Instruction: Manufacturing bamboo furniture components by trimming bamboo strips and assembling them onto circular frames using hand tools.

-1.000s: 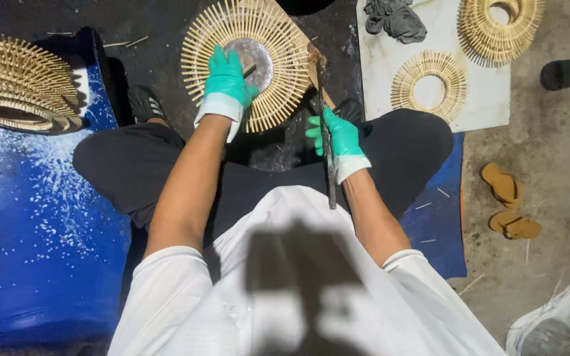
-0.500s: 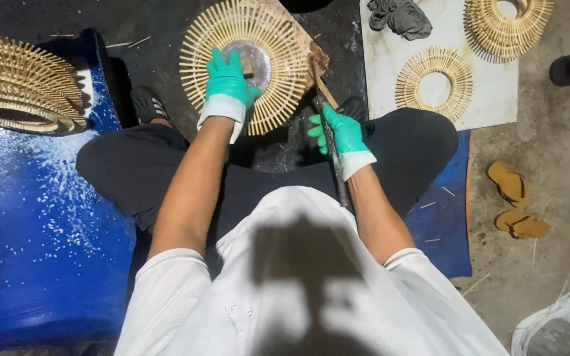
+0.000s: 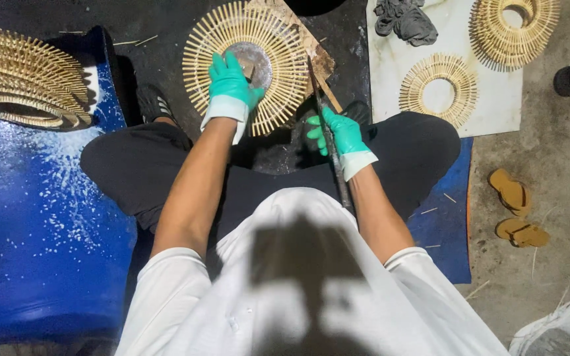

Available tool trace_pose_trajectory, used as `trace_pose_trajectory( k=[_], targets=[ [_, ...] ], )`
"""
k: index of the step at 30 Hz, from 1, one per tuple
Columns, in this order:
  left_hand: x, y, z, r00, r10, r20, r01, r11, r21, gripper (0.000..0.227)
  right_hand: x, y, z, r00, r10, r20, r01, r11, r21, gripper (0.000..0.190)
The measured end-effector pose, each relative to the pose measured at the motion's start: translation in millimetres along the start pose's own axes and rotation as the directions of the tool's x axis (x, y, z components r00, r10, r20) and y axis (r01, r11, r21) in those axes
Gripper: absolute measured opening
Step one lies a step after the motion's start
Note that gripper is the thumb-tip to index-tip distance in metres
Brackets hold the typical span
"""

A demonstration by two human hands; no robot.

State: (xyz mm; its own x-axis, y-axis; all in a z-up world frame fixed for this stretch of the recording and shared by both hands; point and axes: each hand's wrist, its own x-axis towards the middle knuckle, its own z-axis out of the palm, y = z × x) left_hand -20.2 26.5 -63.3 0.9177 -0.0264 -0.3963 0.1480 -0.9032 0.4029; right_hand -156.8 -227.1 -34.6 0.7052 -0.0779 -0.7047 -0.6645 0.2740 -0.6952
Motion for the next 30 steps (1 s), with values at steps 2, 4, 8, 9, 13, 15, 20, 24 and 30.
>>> trace_pose_trajectory(
  k=[2,4,8,9,13,15,20,24,30],
  targets=[
    [6.1,-13.0,12.0,0.996,0.067,-0.052,-0.066,0.998,0.018,0.125,4.7,0.1,0.8,1.000,0.012,0.023,-0.012,1.000,0.002,0.048],
    [8.4,-24.9,15.8,0.991,0.115,-0.063,-0.113,0.993,0.032,0.122,3.5,-0.3,0.5,1.000,0.009,0.026,-0.009,1.000,0.001,0.048],
    [7.6,-25.6,6.0,0.988,0.144,-0.052,-0.141,0.989,0.051,0.111,3.1,-6.7,8.0,1.000,-0.012,0.021,0.013,1.000,-0.026,0.048],
    [2.1,-20.6,1.6,0.988,0.144,-0.051,-0.142,0.988,0.055,0.111,3.3,-5.8,7.5,1.000,-0.011,0.021,0.012,1.000,-0.022,0.048],
    [-1.3,-8.0,-6.2,0.998,0.064,-0.021,-0.063,0.997,0.033,0.115,5.2,-9.3,8.7,1.000,-0.015,0.016,0.015,1.000,-0.013,0.048],
    [-1.4,-14.7,0.0,0.998,0.056,-0.026,-0.055,0.998,0.021,0.118,-0.4,-10.3,10.8,1.000,-0.005,0.018,0.005,1.000,-0.006,0.048],
    [1.6,-20.0,-6.2,0.991,0.115,-0.063,-0.114,0.993,0.028,0.112,-0.1,-16.3,18.8,1.000,-0.003,0.011,0.003,1.000,0.002,0.048],
    [16.9,-19.6,4.1,0.998,0.047,-0.051,-0.043,0.996,0.081,0.109,10.6,-11.1,14.0,1.000,-0.014,0.023,0.013,1.000,0.026,0.047],
    [2.6,-13.7,-11.2,0.999,0.015,-0.033,-0.012,0.997,0.076,0.106,5.9,-15.5,18.5,0.999,-0.017,0.029,0.017,1.000,-0.006,0.048]
  ],
)
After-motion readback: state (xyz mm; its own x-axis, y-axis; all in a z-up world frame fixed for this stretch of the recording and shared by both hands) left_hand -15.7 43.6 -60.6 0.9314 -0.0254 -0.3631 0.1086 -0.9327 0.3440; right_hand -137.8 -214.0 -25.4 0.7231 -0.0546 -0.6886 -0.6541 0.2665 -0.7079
